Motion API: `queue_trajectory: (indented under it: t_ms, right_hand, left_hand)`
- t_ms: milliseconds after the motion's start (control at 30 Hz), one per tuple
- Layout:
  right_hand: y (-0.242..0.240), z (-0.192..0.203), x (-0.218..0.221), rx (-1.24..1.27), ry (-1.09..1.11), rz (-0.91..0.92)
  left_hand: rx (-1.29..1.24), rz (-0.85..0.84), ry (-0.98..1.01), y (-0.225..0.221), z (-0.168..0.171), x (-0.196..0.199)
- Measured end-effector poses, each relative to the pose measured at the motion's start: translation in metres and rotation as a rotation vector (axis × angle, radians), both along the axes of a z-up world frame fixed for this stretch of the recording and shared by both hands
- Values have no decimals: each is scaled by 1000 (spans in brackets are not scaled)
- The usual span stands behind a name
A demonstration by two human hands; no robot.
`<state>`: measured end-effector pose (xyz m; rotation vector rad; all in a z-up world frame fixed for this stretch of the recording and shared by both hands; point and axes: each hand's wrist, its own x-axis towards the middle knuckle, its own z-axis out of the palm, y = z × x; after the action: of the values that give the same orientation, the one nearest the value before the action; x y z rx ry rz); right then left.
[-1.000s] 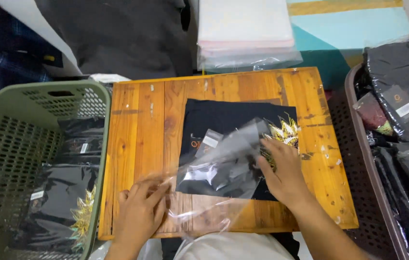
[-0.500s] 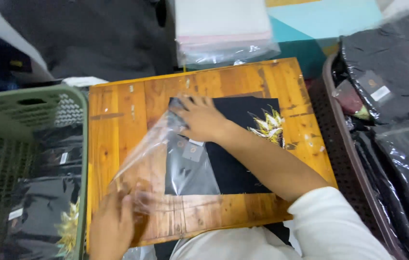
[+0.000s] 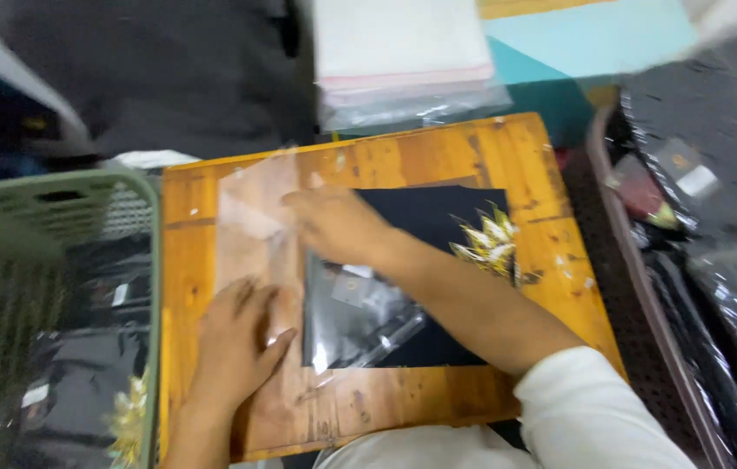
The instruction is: Folding t-shirts and placing them into plastic bags for final packaging.
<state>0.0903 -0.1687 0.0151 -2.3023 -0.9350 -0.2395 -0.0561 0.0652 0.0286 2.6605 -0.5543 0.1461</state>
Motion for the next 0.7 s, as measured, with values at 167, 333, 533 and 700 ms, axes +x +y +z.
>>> queue_trajectory:
  t_ms: [167, 333, 533, 700]
  right_hand:
    - [-85, -25, 22, -71, 0, -197]
    - [-141, -8, 9, -360, 245, -354]
    - [-136, 48, -30, -501, 462, -433]
    - [-142, 77, -58, -711, 626, -590]
  left_hand:
    - [249, 147, 351, -14, 33, 12]
    - [289, 304, 409, -25, 42, 33]
    - [289, 303, 465, -43, 51, 43]
    - [126, 234, 52, -61, 9, 38]
